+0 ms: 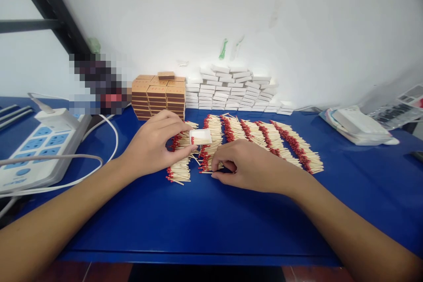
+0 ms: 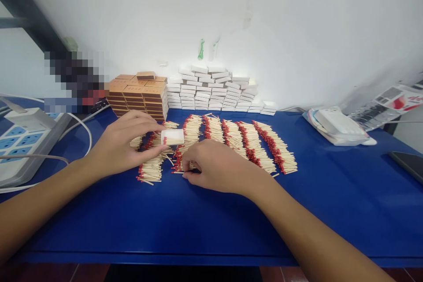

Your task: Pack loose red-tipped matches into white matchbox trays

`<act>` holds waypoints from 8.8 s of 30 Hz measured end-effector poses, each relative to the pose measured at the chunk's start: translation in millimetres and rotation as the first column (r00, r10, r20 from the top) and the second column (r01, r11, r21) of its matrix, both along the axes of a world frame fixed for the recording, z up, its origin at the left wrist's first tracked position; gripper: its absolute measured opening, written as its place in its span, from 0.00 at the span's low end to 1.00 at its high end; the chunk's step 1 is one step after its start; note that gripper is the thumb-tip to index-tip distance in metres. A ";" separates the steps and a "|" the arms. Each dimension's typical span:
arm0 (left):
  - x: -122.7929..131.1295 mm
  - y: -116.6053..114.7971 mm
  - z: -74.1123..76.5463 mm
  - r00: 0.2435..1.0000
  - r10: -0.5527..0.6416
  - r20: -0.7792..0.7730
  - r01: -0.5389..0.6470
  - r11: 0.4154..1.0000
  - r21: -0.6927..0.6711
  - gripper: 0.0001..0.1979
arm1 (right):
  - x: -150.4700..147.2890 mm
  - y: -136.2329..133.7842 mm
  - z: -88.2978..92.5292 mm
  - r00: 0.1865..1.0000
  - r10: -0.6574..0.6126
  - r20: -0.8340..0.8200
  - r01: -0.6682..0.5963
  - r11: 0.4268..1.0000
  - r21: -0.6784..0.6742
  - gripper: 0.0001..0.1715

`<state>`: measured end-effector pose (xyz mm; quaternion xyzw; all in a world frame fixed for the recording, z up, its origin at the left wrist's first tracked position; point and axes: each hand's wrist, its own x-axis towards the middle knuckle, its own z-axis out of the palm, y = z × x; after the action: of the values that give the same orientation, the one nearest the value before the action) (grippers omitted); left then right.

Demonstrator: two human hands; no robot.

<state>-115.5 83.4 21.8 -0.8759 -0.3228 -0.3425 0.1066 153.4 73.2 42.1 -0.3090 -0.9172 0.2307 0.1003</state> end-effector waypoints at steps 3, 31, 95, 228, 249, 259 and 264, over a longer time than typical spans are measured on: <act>0.2 0.5 0.2 1.000 0.001 0.003 -0.001 1.000 -0.005 0.15 | 0.0 0.1 -0.8 1.000 0.004 0.008 -0.004 1.000 0.008 0.06; -0.2 0.3 0.4 1.000 -0.004 -0.005 0.004 1.000 0.009 0.16 | -0.6 0.1 -6.0 0.997 -0.008 0.082 0.006 1.000 0.026 0.08; -1.0 0.4 -0.8 0.998 -0.053 -0.014 0.053 0.999 0.008 0.18 | 1.0 -1.6 1.1 0.996 -0.069 0.057 0.070 0.998 -0.006 0.06; 10.8 -10.9 -1.8 0.990 -0.130 0.048 0.131 0.991 -0.032 0.16 | 4.1 6.9 -9.2 0.976 -0.114 -0.185 0.167 0.937 0.306 0.08; 6.9 -4.6 -0.1 0.997 -0.010 0.075 0.009 1.000 0.012 0.15 | 5.3 4.4 -0.7 0.997 -0.030 0.076 0.030 0.999 -0.012 0.10; 6.6 -5.3 -0.3 0.997 -0.029 0.070 0.028 0.999 0.015 0.15 | 1.3 0.8 -4.4 1.000 -0.015 0.010 0.014 0.998 0.056 0.12; 6.1 -5.5 0.0 0.997 -0.033 0.069 0.033 0.999 0.000 0.15 | 2.8 1.6 -6.1 1.000 0.001 0.026 -0.003 0.997 0.083 0.13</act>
<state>-109.4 78.0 21.7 -0.8688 -0.3118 -0.3741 0.0892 156.3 74.7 36.0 -0.3067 -0.9276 0.1881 0.1008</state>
